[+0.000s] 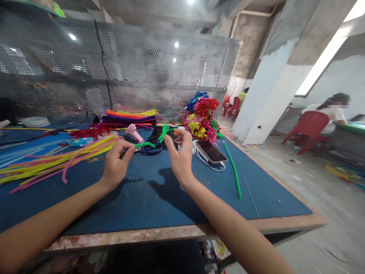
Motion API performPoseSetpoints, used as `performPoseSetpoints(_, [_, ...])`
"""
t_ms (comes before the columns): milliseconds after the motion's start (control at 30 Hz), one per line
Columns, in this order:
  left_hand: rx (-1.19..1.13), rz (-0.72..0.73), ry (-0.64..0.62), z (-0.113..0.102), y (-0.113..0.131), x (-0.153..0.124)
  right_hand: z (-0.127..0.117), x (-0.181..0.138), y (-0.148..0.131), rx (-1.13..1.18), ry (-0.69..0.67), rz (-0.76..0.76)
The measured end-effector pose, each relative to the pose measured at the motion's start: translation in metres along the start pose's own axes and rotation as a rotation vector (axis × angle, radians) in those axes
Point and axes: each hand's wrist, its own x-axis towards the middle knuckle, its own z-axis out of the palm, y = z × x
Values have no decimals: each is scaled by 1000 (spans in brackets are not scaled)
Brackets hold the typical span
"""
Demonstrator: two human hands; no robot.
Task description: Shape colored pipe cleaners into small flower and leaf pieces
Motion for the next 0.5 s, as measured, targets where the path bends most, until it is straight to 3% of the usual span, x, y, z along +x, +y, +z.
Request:
performPoseSetpoints(100, [-438, -185, 73, -2, 7, 11, 3, -3, 6, 75, -87, 48])
performPoseSetpoints(200, [-750, -334, 2, -3, 16, 14, 7, -12, 4, 88, -255, 6])
performPoseSetpoints(367, [-951, -597, -206, 8, 19, -3, 12, -25, -14, 253, -621, -22])
performPoseSetpoints(433, [-1025, -675, -252, 14, 15, -11, 12, -26, -18, 323, -662, 15])
performPoseSetpoints(500, [-1035, -698, -282, 17, 12, -15, 12, -24, -19, 340, -610, 44])
